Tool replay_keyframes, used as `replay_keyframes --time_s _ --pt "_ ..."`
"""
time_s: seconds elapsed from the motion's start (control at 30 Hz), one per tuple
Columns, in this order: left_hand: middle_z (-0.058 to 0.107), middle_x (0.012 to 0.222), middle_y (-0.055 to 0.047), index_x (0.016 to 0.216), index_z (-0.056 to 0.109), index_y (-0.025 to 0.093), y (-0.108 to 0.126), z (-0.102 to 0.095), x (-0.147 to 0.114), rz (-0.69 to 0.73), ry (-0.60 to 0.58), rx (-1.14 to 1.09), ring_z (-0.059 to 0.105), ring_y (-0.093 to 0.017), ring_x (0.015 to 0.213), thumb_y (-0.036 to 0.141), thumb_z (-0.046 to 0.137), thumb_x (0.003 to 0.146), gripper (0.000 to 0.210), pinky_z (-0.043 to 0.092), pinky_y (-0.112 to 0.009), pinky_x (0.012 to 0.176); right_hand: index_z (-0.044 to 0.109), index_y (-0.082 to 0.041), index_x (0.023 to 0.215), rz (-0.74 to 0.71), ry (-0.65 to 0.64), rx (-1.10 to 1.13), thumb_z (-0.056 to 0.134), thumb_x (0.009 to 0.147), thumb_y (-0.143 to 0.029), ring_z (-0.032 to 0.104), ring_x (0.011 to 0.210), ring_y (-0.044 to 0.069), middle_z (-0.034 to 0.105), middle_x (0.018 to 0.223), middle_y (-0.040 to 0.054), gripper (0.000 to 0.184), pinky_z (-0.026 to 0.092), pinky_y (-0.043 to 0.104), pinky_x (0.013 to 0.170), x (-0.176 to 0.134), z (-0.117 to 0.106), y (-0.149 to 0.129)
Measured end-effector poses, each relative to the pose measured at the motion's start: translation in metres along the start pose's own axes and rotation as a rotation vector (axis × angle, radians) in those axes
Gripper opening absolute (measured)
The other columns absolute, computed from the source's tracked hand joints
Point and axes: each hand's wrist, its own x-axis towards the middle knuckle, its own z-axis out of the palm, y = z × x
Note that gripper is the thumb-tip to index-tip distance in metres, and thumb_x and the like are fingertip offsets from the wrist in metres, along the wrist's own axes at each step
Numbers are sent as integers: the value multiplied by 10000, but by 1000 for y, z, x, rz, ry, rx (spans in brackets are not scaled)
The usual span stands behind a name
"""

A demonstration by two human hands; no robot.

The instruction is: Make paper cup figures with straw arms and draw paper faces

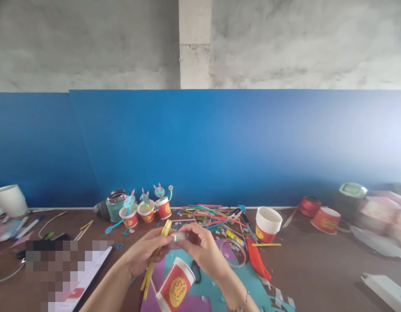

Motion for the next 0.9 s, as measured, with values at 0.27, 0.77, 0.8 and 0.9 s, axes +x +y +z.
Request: replay_keyframes --time_s 0.27,0.77,0.8,0.9 --pt "355 491 94 757 561 142 4 13 0 37 78 50 215 -30 424 398 704 634 318 92 -204 414 657 -215 950 -88 28 -164 644 803 -341 491 678 123 585 824 7 194 385 241 608 -2 3 -3" --pt "330 462 105 754 592 139 6 2 1 23 100 183 197 -35 415 353 680 642 257 99 -212 414 695 -206 906 -155 20 -298 565 851 -404 523 696 155 588 808 44 244 422 259 616 -1 9 2" --pt "324 460 104 771 606 131 7 1 0 35 75 153 188 -35 418 353 675 647 264 92 -215 418 698 -207 908 -148 28 -269 577 843 -401 523 693 152 595 816 43 238 423 257 615 1 10 3" --pt "319 477 98 819 625 111 7 -2 -3 63 -1 65 186 -35 432 331 666 645 284 76 -218 429 701 -207 910 -138 53 -199 603 823 -377 530 705 153 611 833 42 216 424 256 625 4 11 5"
